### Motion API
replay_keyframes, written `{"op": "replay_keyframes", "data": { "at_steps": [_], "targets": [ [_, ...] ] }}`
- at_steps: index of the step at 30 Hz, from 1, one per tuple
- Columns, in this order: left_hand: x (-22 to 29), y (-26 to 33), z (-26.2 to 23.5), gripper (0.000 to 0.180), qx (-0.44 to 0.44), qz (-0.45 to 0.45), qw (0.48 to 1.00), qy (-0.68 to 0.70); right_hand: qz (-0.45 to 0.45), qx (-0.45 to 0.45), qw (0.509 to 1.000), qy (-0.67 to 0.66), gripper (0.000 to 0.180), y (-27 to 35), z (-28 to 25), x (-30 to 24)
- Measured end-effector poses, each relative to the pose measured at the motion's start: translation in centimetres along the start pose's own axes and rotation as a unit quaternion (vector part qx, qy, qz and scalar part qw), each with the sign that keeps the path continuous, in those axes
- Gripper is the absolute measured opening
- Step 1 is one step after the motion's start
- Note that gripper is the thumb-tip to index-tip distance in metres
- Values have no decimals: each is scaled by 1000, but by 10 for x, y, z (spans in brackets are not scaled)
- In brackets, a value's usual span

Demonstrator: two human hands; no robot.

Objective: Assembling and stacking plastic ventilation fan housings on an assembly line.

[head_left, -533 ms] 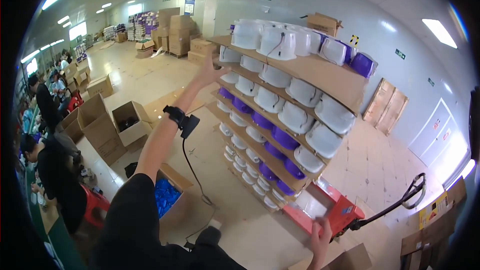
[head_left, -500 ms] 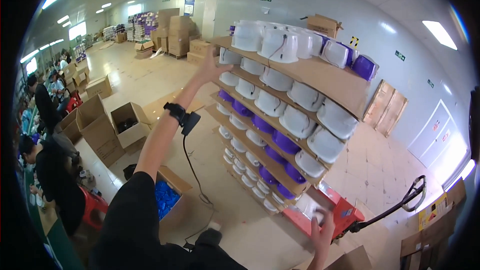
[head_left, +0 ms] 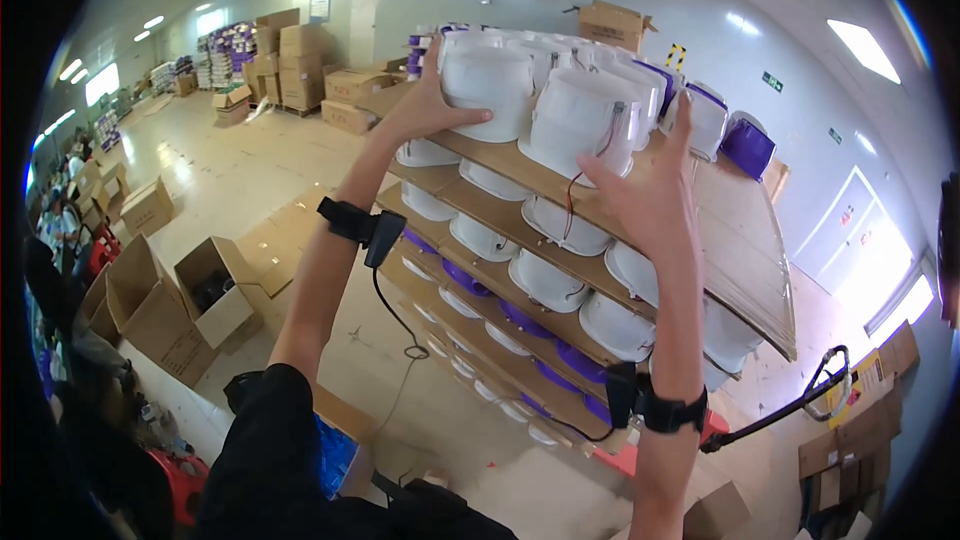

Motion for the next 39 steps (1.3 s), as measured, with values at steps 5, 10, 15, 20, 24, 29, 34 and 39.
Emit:
{"op": "replay_keyframes", "data": {
  "at_steps": [5,10,15,20,24,29,34,39],
  "targets": [
    [4,-7,1,137,6,23,998,59,50,-38,994,-87,119,-21,46,11],
    [0,-6,5,137,-22,3,996,89,35,-13,998,-46,120,-21,51,16],
    [13,11,-2,134,-5,24,994,102,65,-16,997,-42,119,-5,39,5],
    [36,29,3,129,-10,30,989,147,21,7,999,-37,117,11,14,-7],
    [53,36,22,125,-14,23,979,201,18,21,1000,5,117,21,-11,-3],
    [65,41,43,125,-15,23,970,243,44,55,989,-128,114,33,-26,-4],
    [79,45,51,127,2,25,978,206,-12,70,994,-86,113,35,-34,-1],
    [83,49,51,128,-13,21,970,243,-28,92,995,-25,117,37,-37,-5]
  ]
}}
Point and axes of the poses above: each hand's wrist, its own y-axis away from the middle knuckle, its own z-axis out of the palm, x = y × z, the point moved 8 cm from there along -y, towards the middle knuckle, and after that the axes turned 8 degrees about -z, right-handed, at the moved point
